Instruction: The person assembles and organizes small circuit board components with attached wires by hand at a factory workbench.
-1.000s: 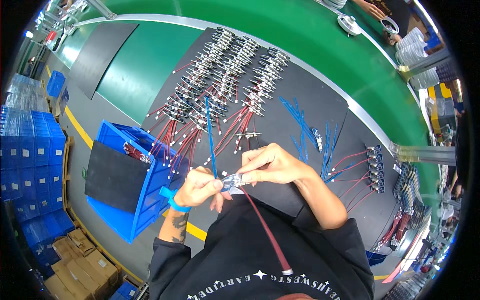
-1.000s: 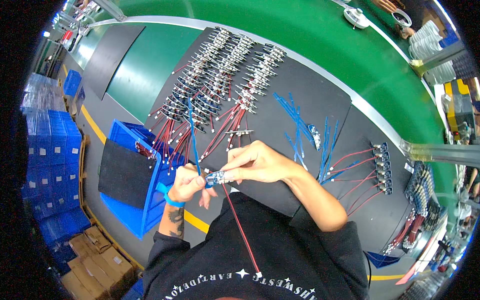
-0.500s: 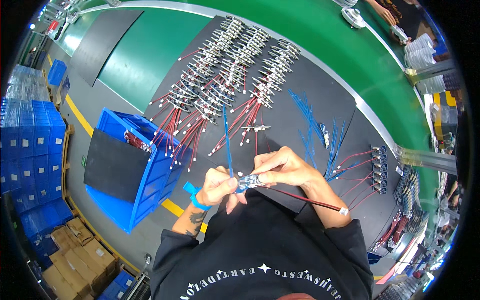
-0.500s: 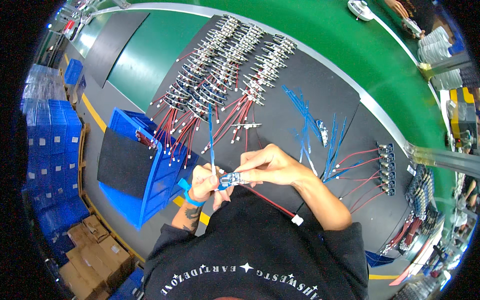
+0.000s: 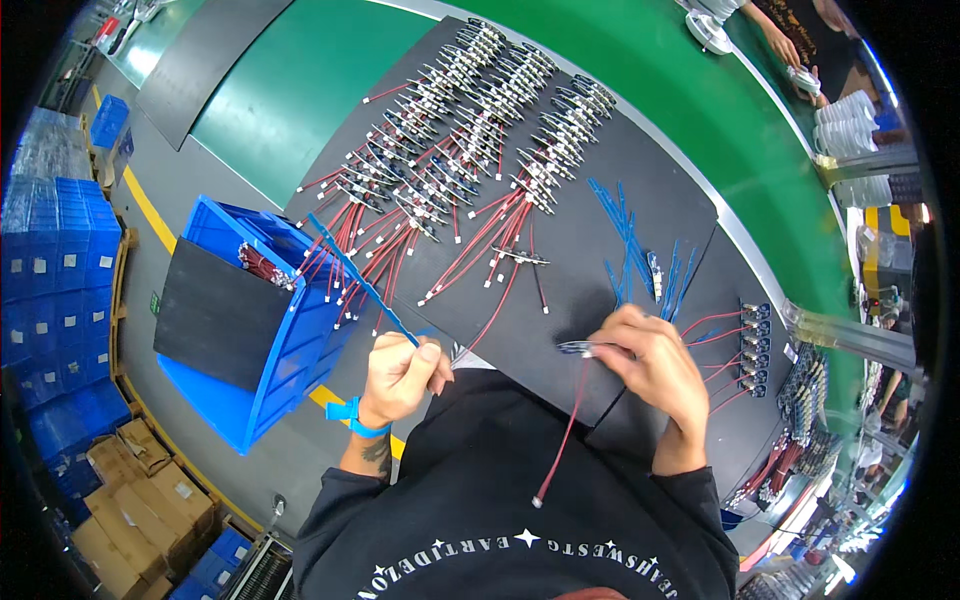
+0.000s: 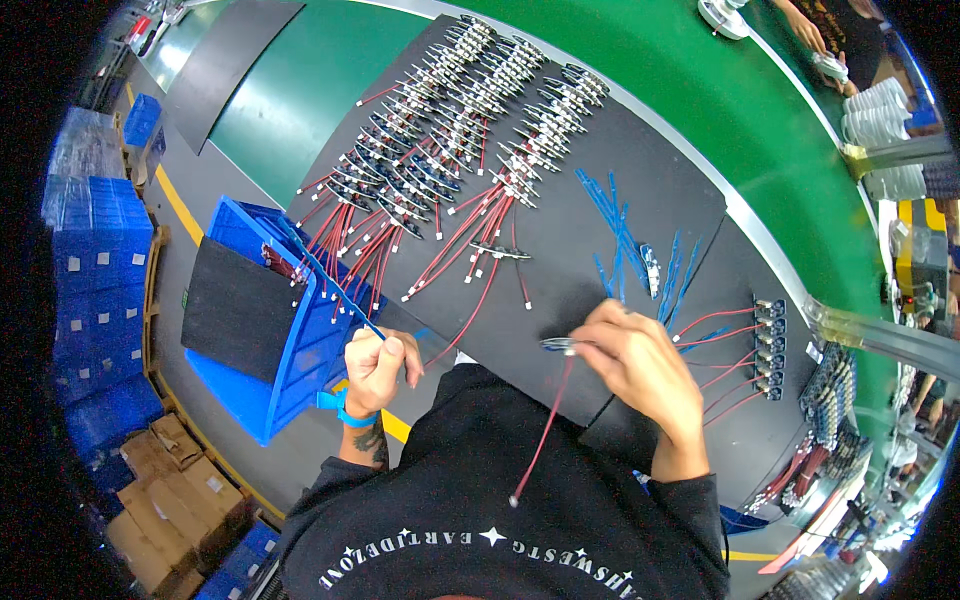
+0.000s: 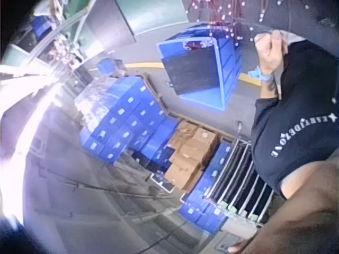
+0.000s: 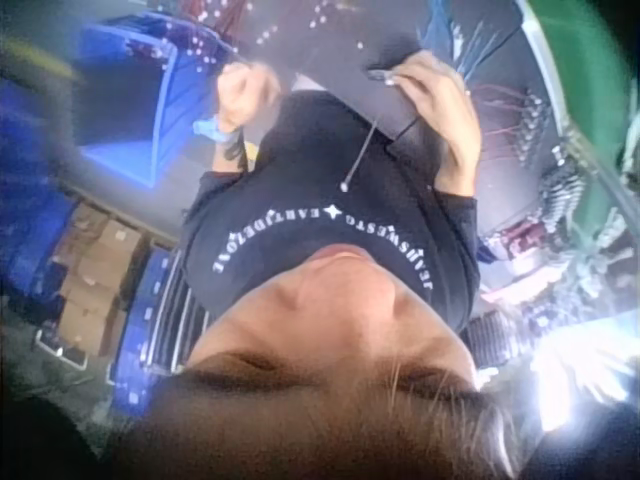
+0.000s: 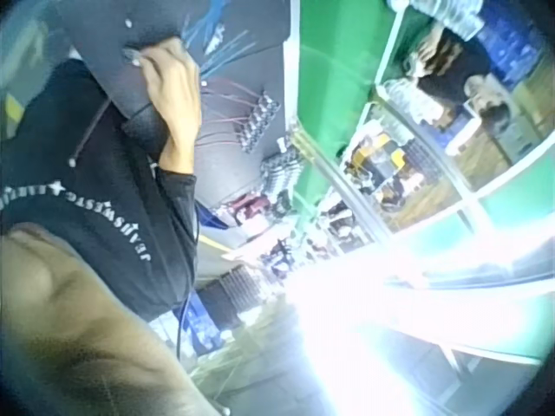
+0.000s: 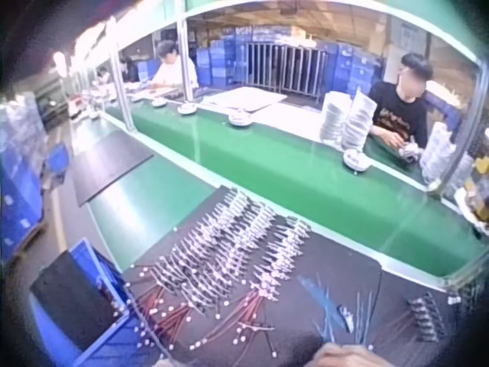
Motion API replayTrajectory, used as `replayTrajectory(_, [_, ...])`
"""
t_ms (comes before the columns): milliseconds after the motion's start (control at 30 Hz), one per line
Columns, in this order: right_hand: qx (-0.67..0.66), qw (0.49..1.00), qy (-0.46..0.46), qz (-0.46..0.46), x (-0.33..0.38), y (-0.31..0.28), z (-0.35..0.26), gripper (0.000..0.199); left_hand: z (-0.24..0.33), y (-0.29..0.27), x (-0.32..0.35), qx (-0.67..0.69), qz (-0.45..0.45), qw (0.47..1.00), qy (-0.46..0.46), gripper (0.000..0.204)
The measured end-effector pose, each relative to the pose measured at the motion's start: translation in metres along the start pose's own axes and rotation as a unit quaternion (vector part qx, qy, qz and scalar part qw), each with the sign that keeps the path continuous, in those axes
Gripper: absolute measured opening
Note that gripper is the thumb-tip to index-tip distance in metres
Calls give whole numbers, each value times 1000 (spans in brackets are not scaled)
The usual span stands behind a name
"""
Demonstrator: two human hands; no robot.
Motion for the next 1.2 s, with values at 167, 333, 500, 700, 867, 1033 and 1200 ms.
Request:
replayTrajectory(167, [-120, 981, -22, 153, -26, -9, -12, 11, 1, 6, -7, -34, 39, 998, 22, 41])
replayTrajectory(333, [-70, 964, -26, 257, -63, 51, -10, 13, 6, 3, -2, 43, 78, 995, 38, 44])
replayTrajectory(500, [3, 959, -58, 277, -62, 55, -7, 15, 11, -7, 14, 84, 118, 988, 60, 49])
replayTrajectory(700, [28, 913, -111, 391, -95, 37, -5, 15, 32, 17, 3, 69, 39, 993, 85, 43])
replayTrajectory(867, [35, 907, -66, 415, -95, 45, -3, 20, 49, 40, -9, -182, 22, 966, 182, 26])
replayTrajectory(1033, [65, 918, -86, 382, -100, 42, -10, 20, 35, 42, -13, -140, 5, 987, 85, 26])
replayTrajectory(1200, [76, 930, -104, 345, -105, 48, -6, 13, 34, 46, -8, -115, 18, 989, 85, 26])
Point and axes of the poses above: each hand's wrist, its own x-axis away from the middle knuckle, its own y-axis out of the palm, z = x × y, the point moved 4 cm from there along -x, towards the middle knuckle, and after that the axes turned 13 degrees about x, right-handed, at the moved point
